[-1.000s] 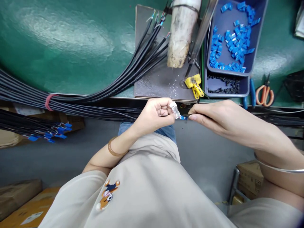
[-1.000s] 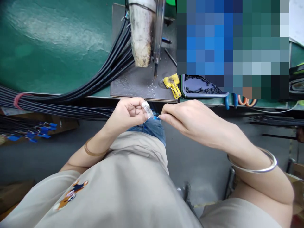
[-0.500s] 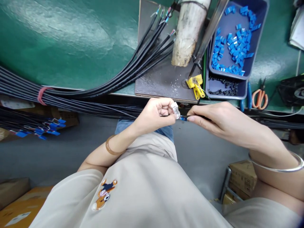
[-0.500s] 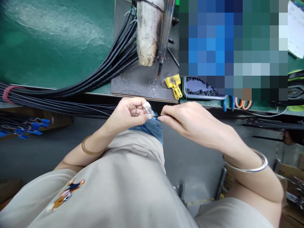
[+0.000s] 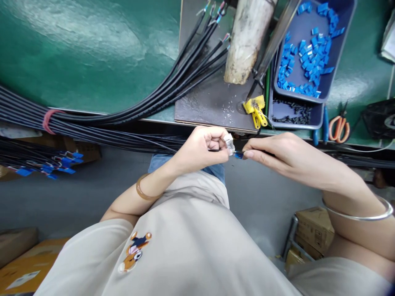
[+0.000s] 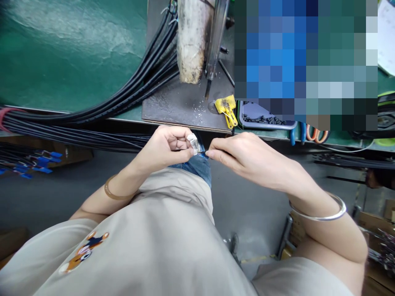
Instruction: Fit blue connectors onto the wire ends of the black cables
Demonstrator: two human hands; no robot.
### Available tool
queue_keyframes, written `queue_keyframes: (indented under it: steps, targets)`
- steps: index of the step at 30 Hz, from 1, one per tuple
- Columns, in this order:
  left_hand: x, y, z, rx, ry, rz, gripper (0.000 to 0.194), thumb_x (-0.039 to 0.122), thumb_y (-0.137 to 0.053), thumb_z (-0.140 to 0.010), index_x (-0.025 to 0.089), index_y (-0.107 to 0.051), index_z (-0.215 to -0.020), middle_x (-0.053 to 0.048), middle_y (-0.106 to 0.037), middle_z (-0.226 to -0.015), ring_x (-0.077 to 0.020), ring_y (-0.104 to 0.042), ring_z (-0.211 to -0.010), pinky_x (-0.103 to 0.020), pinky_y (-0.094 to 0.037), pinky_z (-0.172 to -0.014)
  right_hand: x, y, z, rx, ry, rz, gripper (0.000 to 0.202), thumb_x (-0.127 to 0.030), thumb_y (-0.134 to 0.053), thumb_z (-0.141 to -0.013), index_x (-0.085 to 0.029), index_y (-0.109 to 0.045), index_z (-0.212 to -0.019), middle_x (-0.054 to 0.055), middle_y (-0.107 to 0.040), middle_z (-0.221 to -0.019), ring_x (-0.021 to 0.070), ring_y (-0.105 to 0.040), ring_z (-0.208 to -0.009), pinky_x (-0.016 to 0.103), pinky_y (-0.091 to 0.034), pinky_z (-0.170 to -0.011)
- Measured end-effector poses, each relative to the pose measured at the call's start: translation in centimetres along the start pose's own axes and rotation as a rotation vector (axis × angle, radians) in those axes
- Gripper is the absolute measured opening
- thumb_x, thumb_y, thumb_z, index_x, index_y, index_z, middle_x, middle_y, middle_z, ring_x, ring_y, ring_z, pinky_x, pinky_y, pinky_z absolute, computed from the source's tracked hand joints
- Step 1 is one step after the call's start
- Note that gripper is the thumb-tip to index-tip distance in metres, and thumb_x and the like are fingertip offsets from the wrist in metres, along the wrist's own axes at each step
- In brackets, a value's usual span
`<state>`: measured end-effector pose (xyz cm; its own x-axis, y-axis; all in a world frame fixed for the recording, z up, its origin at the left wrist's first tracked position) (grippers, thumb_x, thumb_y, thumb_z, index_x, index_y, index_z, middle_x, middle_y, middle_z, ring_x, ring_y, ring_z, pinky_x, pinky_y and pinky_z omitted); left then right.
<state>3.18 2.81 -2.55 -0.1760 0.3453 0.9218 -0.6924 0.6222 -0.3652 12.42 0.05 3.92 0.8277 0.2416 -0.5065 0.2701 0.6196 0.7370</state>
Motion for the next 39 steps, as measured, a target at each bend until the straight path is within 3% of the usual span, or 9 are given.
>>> queue_keyframes:
  steps: [10,28,39]
  targets:
    - [-0.2,-0.1,-0.1,-0.026,0.011,-0.007,0.012,0.002,-0.067,-0.066,0.012,-0.060,-0.067,0.005,-0.051,-0.059,-0.0024,-0.042,-0.052,-0.015,-0.034,-0.049,0.4,-0.4,0.0,-0.016,0.011,-0.004,0.038,-0.044,-0.038,-0.101,-0.021,-0.053,-0.075,-0.004,-0.054,-0.062,0.0092,-0.042,-0.054,0.025,-0.029,-0.057]
    - [-0.3,-0.1,-0.1,-0.007,0.019,0.009,0.013,0.000,-0.061,-0.067,0.012,-0.056,-0.068,0.007,-0.047,-0.057,-0.0005,-0.037,-0.050,-0.013,-0.031,-0.046,0.6,-0.8,0.1,0.037,-0.047,0.074,0.030,-0.040,-0.042,-0.101,-0.020,-0.063,-0.095,0.001,-0.069,-0.080,0.0129,-0.060,-0.067,0.026,-0.033,-0.063]
    - [-0.6,0.2,0.1,-0.005,0.044,0.005,0.011,0.005,-0.064,-0.070,0.013,-0.056,-0.069,0.005,-0.051,-0.060,-0.0019,-0.041,-0.053,-0.014,-0.034,-0.049,1.2,-1.2,0.1,0.058,-0.066,-0.012,0.031,-0.044,-0.043,-0.100,-0.021,-0.062,-0.090,-0.002,-0.063,-0.072,0.0103,-0.053,-0.062,0.025,-0.033,-0.062]
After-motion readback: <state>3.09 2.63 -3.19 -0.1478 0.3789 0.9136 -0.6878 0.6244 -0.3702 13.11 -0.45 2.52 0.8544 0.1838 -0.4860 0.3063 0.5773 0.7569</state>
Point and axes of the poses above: each hand's wrist, its own z-axis away from the middle knuckle, its own y-axis out of the back of the hand, x = y × z, the point moved 9 cm from there along -z, towards the middle knuckle
